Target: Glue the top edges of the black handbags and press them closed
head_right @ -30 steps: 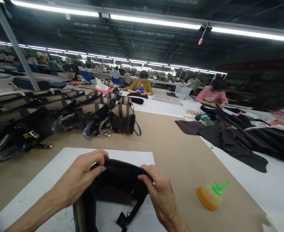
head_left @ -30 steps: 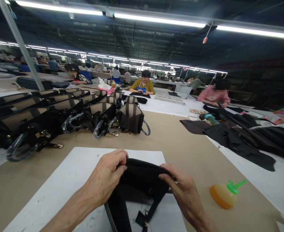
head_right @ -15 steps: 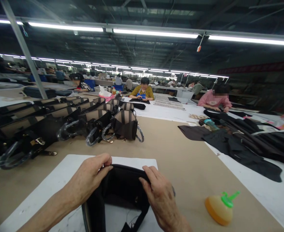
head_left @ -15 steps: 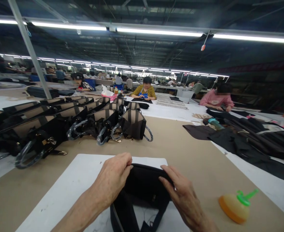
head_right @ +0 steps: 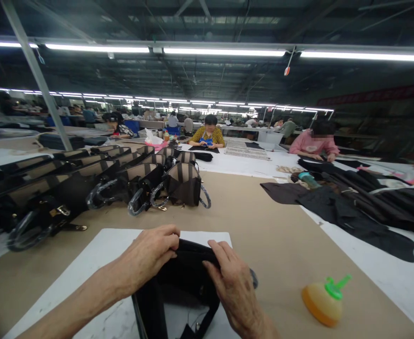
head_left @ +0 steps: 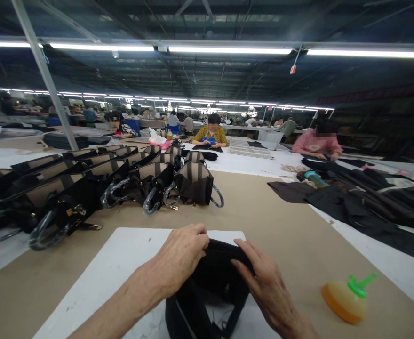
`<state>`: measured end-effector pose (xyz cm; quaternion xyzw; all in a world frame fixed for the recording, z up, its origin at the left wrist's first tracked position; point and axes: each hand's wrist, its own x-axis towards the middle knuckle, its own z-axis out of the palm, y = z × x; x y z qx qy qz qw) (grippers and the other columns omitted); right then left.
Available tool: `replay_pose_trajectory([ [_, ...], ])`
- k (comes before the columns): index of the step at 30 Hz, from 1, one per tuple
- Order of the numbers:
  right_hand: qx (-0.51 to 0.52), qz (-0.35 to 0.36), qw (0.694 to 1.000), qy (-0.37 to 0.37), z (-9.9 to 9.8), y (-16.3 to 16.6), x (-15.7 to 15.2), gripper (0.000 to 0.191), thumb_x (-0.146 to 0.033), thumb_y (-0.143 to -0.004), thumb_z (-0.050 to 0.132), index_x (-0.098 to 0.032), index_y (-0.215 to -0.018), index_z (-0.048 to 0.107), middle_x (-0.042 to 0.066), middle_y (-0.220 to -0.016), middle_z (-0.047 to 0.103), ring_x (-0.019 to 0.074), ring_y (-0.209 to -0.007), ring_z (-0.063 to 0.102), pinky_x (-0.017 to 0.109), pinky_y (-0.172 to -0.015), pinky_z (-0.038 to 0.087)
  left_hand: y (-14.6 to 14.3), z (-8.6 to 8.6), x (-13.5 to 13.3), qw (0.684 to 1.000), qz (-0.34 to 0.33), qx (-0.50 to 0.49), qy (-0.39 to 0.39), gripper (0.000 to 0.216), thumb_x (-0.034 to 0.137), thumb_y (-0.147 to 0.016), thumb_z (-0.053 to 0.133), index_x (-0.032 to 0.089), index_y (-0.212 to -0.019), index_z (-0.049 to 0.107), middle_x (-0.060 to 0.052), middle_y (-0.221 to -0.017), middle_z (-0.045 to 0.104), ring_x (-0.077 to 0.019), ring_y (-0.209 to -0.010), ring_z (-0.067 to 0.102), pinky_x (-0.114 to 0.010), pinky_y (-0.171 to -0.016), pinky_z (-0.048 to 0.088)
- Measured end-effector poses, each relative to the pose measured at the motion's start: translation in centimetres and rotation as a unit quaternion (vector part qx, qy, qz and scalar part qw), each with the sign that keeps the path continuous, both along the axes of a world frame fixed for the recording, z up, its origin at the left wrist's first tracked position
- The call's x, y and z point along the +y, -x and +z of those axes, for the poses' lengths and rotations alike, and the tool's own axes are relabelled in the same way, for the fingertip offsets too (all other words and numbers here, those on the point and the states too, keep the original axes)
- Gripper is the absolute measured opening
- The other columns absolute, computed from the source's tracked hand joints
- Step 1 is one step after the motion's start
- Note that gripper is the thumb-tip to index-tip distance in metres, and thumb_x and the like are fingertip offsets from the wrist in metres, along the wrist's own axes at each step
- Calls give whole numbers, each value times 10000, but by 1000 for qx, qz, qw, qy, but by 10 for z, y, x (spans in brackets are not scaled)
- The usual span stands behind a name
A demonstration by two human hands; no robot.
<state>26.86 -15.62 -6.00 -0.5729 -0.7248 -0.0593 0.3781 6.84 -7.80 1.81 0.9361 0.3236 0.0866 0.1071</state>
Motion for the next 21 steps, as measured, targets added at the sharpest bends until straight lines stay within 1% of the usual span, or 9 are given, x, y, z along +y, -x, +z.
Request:
replay_pose_trajectory([
  [3, -25, 20, 999, -31, -4, -1, 2, 312, -302, -871, 499, -195, -1165, 505, 97, -1010, 611, 232, -913, 585, 338, -780, 494, 1, 0, 0, 999, 13, -26, 27, 115, 110, -786, 467, 175, -695, 497, -9, -852, 561, -141, -770, 540, -232, -666, 389],
  [5, -18, 26, 999, -40, -3, 0, 4, 264, -286, -881, 488, -178, -1119, 526, 91, -947, 618, 222, -867, 586, 331, -752, 492, 1, -1, 1, 998, 20, -43, 39, 121, 99, -777, 459, 171, -681, 476, -7, -810, 553, -134, -742, 525, -224, -645, 378],
  [9, 27, 20, 999, 5, 3, 5, 7, 172, -279, -903, 453, -179, -986, 566, 41, -784, 590, 184, -717, 573, 283, -641, 470, 0, -6, 5, 996, 33, -67, 44, 116, 107, -768, 452, 174, -675, 471, 1, -753, 542, -128, -700, 504, -227, -625, 353],
  [12, 50, 23, 998, 27, 6, 6, 8, 157, -271, -905, 452, -186, -939, 580, 31, -782, 581, 179, -724, 561, 277, -653, 446, -1, -9, 7, 995, 41, -77, 44, 113, 122, -762, 459, 176, -663, 473, 3, -731, 543, -128, -683, 497, -232, -614, 335],
  [17, 115, 37, 991, 61, 6, 5, 10, 139, -239, -893, 468, -191, -893, 599, 17, -783, 574, 165, -745, 549, 260, -680, 421, -2, -12, 7, 994, 54, -91, 38, 114, 114, -739, 461, 175, -644, 474, 5, -708, 542, -125, -669, 489, -234, -610, 315],
  [21, 160, 38, 982, 91, 8, 4, 14, 146, -245, -875, 483, -203, -837, 618, 2, -754, 571, 158, -729, 546, 253, -674, 410, -4, -13, 8, 990, 80, -102, 47, 101, 99, -702, 474, 175, -636, 484, 9, -694, 549, -124, -663, 481, -234, -603, 302],
])
